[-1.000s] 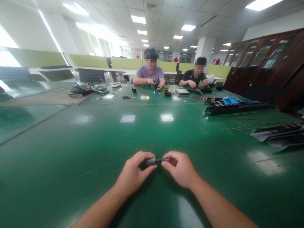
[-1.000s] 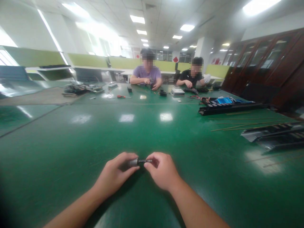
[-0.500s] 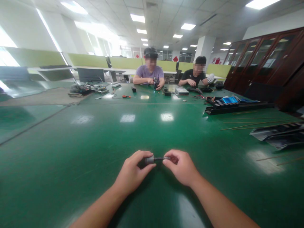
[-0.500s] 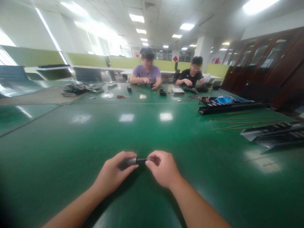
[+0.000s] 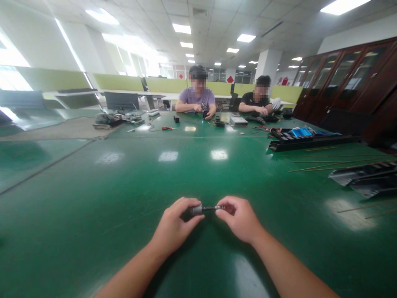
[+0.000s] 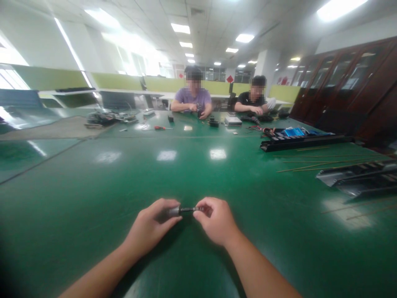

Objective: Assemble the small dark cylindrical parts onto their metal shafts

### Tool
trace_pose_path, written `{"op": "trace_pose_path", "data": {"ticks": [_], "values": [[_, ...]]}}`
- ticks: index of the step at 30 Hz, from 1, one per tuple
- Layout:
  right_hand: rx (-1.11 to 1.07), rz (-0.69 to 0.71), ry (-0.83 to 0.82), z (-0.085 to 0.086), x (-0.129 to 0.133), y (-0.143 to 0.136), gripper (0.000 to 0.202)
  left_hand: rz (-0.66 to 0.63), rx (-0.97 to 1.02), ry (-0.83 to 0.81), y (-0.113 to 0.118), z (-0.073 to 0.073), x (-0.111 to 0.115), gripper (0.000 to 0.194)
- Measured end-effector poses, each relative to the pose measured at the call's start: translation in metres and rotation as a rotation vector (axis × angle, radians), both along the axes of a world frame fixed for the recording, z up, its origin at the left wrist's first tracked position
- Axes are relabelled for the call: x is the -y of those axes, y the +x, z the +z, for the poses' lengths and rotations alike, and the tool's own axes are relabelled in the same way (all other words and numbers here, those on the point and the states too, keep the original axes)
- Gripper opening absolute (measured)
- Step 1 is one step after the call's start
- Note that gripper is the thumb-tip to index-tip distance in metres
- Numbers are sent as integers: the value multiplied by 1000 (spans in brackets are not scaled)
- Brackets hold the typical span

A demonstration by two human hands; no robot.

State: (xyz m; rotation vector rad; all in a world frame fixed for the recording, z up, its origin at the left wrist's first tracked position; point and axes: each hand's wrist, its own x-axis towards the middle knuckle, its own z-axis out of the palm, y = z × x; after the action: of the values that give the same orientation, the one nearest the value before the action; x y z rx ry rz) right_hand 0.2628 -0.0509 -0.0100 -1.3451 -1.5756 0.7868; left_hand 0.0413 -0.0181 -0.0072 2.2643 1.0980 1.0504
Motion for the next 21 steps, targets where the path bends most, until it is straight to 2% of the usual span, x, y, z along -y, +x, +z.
{"op": "trace_pose_path", "data": {"ticks": [21], "values": [[-22, -14, -6, -1, -2, 1, 9, 24, 7, -22, -1, 4, 0, 20]]}}
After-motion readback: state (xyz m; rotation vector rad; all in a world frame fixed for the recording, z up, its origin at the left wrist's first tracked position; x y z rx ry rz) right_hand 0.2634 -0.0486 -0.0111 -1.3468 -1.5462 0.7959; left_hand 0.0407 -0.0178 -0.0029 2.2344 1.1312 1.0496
